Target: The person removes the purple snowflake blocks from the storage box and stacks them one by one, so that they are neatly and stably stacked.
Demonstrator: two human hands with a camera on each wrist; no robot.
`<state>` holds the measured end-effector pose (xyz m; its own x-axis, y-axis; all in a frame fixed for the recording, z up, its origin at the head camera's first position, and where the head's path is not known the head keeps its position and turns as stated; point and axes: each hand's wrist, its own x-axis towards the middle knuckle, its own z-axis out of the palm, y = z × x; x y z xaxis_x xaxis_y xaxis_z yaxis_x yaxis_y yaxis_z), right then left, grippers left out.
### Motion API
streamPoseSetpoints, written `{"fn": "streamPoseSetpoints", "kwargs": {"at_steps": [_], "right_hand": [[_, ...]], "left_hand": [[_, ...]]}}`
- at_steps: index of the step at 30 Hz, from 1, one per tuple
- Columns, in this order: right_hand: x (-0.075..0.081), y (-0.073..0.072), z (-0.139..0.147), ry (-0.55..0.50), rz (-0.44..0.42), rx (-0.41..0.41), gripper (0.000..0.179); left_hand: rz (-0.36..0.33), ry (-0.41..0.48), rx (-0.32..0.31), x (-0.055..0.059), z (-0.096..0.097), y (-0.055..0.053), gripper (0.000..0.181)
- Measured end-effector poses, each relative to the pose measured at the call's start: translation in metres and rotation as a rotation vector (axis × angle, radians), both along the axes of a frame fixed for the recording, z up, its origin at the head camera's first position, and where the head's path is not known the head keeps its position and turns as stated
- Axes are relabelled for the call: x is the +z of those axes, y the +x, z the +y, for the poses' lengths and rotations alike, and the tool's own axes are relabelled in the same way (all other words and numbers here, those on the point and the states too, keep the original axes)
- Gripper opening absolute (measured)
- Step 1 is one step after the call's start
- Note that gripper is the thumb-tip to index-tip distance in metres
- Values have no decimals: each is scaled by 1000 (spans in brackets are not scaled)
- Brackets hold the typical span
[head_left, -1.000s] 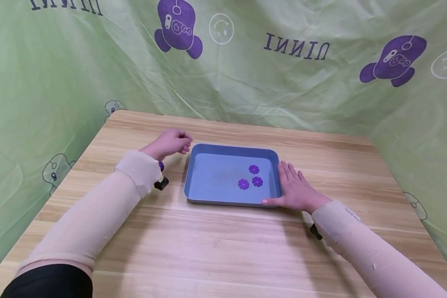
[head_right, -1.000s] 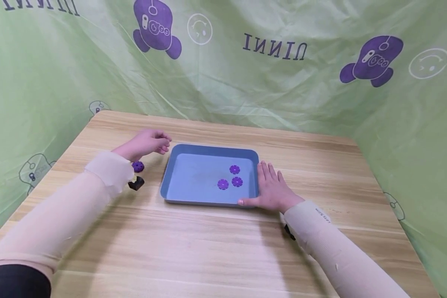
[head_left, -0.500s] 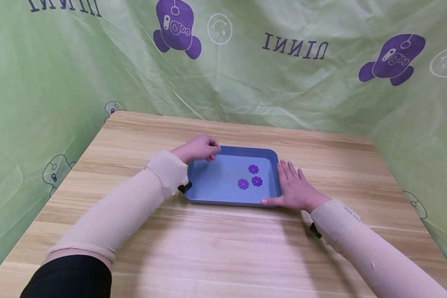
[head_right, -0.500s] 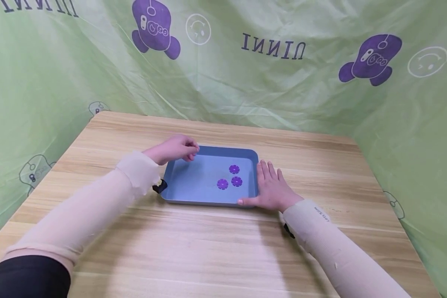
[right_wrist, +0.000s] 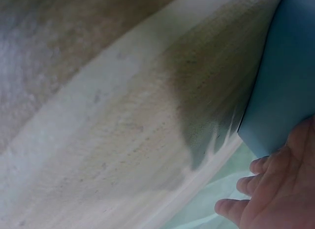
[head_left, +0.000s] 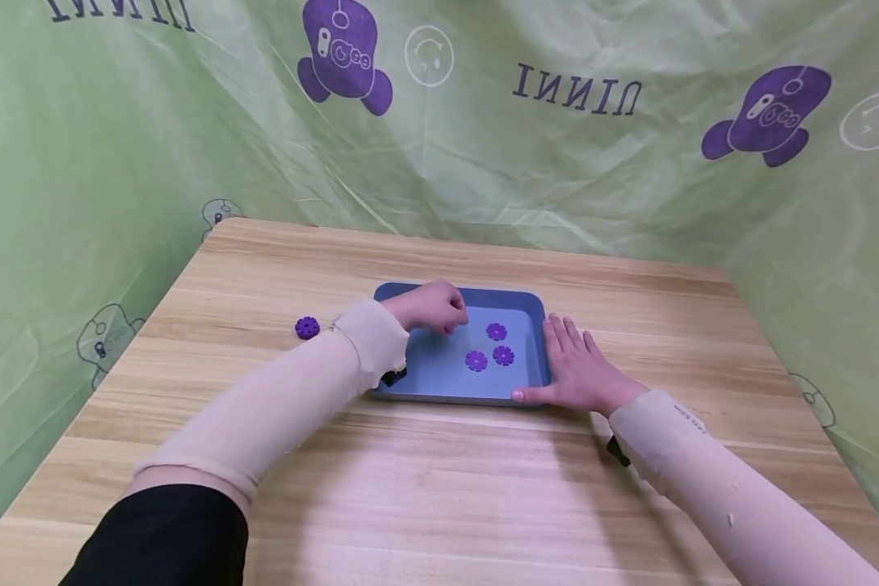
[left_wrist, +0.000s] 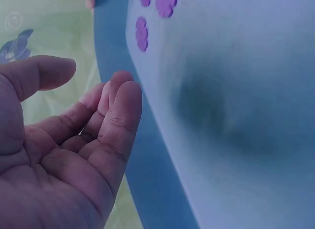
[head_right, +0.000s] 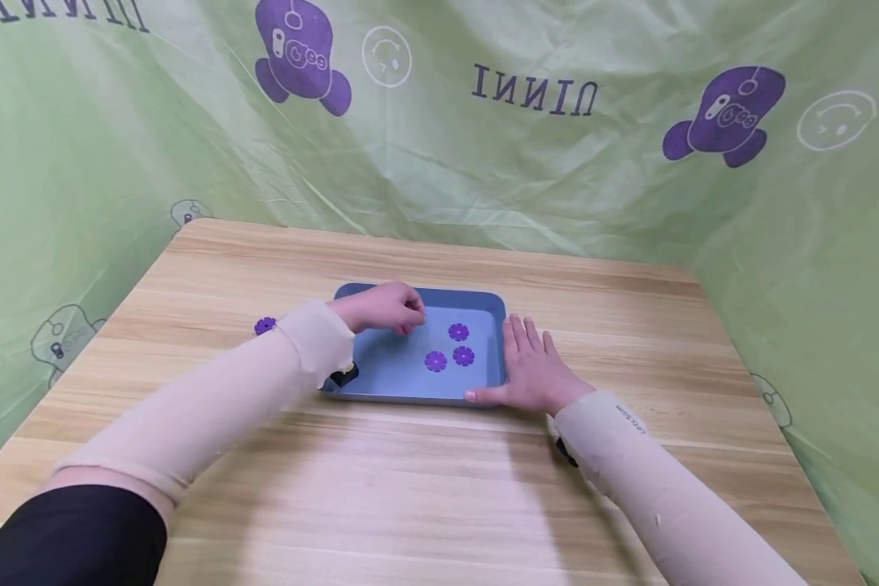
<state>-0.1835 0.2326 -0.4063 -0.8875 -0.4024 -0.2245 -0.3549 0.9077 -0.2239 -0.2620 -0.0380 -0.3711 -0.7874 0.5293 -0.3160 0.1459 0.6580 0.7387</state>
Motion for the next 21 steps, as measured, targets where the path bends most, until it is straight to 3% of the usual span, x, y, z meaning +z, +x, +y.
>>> {"fn": "streamPoseSetpoints", "kwargs": {"at_steps": [12,21], "right_hand": [[0,0,-1,-6,7,12,131],[-2,-2,1,-24,-6,5,132]], "left_hand": [[16,-120,-87,-7,25,8,10],[82,-218,-172,-13,36,9,21]]}}
